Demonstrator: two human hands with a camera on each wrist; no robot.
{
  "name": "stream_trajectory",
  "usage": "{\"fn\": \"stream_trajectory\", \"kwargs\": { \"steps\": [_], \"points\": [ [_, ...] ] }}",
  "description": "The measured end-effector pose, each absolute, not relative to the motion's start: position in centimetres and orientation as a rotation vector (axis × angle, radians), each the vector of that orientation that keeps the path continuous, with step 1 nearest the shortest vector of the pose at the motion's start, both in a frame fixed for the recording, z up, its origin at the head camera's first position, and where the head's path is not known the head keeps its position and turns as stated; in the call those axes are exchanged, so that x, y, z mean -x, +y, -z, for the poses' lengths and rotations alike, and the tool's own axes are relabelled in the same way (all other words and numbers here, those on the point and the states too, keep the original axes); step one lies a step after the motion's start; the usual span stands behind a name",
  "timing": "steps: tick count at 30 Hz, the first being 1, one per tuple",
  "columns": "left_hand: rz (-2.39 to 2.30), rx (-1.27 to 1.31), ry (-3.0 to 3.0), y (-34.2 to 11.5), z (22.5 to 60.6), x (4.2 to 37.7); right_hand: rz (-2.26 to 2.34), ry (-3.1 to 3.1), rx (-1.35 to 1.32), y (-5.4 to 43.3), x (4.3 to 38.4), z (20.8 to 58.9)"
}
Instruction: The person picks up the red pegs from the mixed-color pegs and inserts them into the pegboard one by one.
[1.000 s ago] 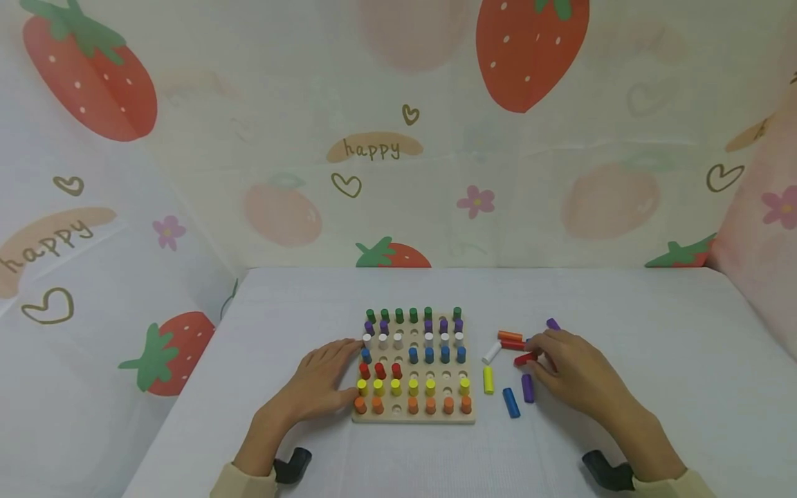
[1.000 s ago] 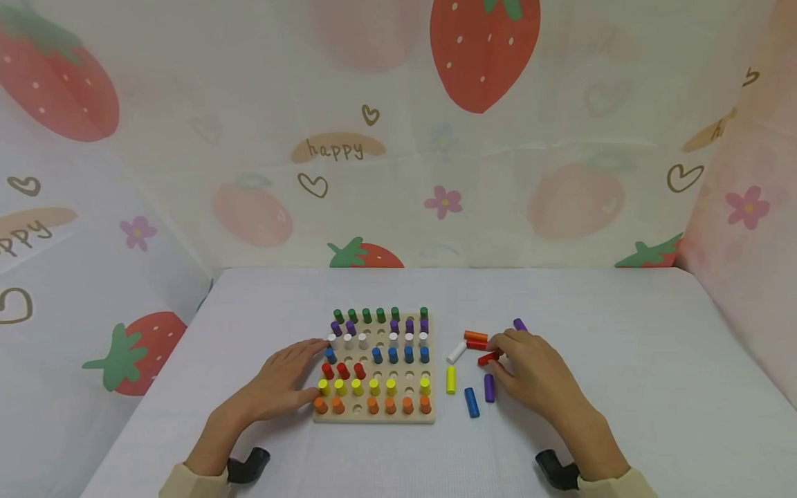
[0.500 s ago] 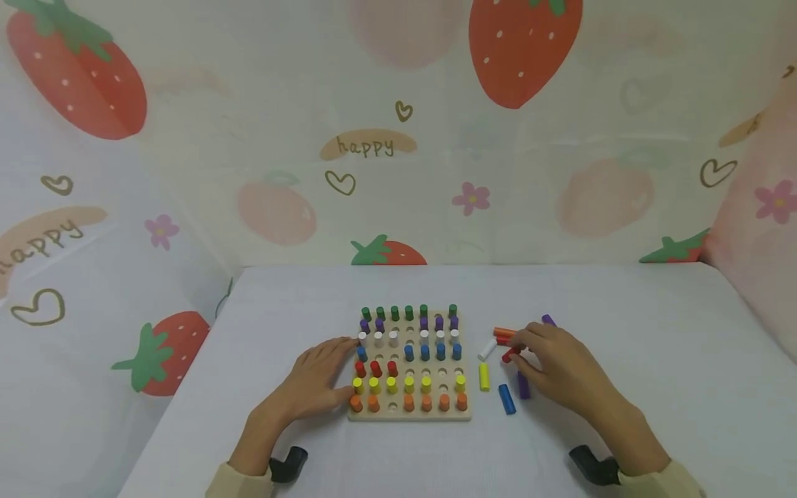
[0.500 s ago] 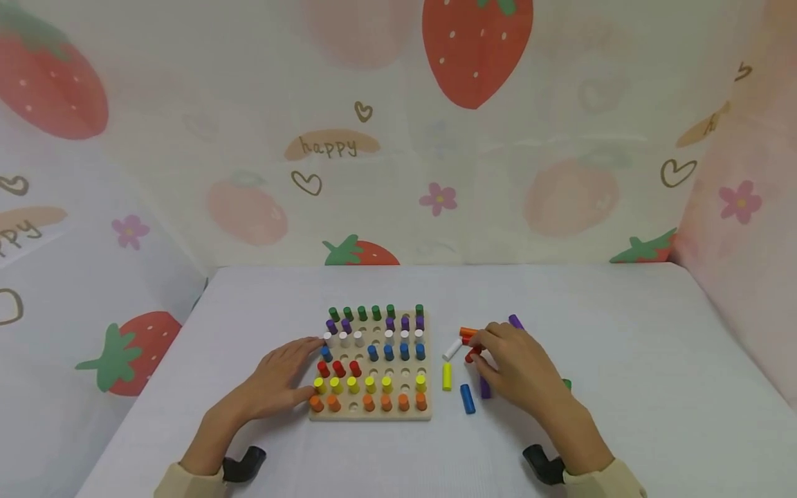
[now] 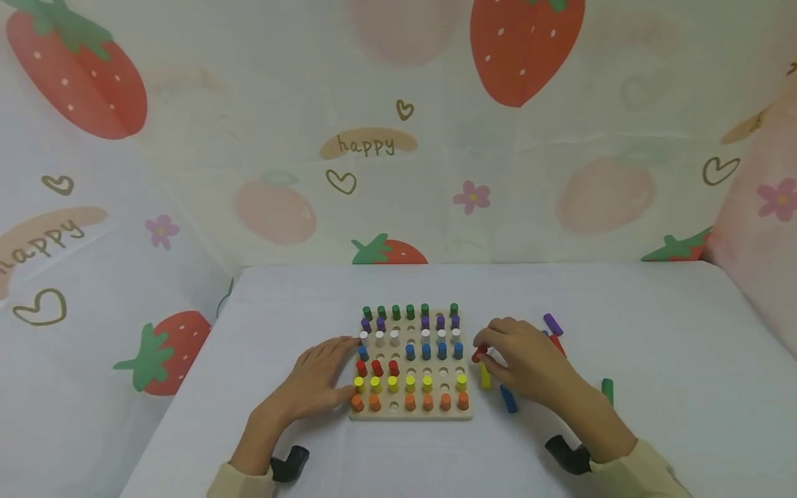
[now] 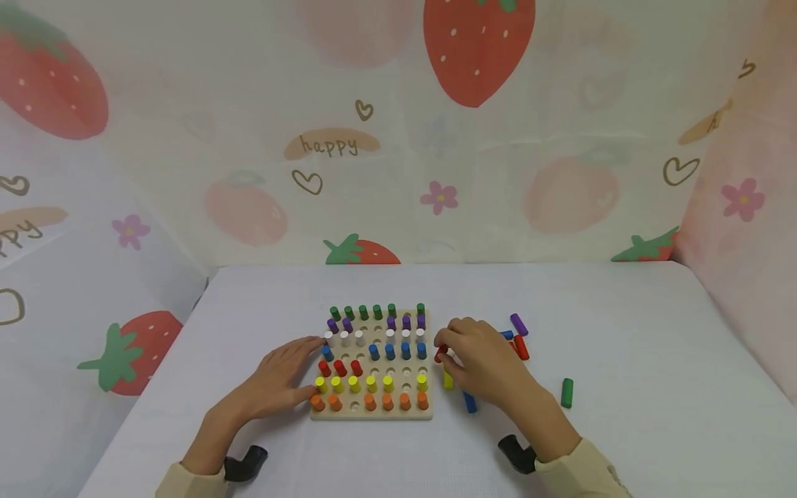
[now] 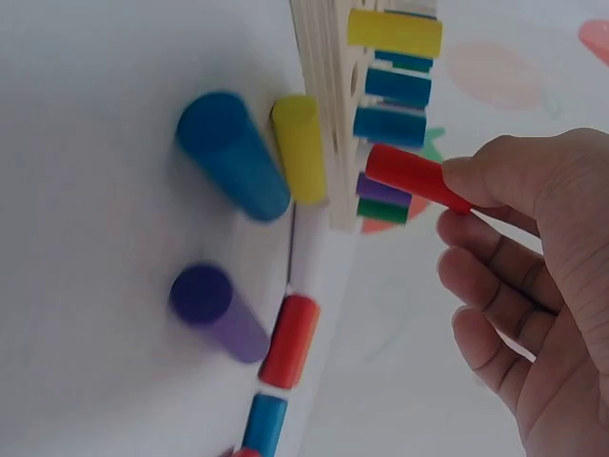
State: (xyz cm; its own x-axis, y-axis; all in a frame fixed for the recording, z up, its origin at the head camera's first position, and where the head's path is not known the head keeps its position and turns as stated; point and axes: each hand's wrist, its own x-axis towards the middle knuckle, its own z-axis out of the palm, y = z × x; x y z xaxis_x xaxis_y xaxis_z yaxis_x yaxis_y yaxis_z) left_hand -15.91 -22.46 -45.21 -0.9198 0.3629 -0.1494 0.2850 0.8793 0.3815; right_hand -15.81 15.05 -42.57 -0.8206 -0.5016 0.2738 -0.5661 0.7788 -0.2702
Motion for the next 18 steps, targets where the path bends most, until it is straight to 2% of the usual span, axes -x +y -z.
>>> {"fn": "stream_trajectory", "kwargs": {
  "steps": [18],
  "points": [
    [-0.512,-0.497,2.843,-22.4,45.3,15.9,-0.494,-2.803,-0.981,10.5,16.5,42.7]
  ]
}}
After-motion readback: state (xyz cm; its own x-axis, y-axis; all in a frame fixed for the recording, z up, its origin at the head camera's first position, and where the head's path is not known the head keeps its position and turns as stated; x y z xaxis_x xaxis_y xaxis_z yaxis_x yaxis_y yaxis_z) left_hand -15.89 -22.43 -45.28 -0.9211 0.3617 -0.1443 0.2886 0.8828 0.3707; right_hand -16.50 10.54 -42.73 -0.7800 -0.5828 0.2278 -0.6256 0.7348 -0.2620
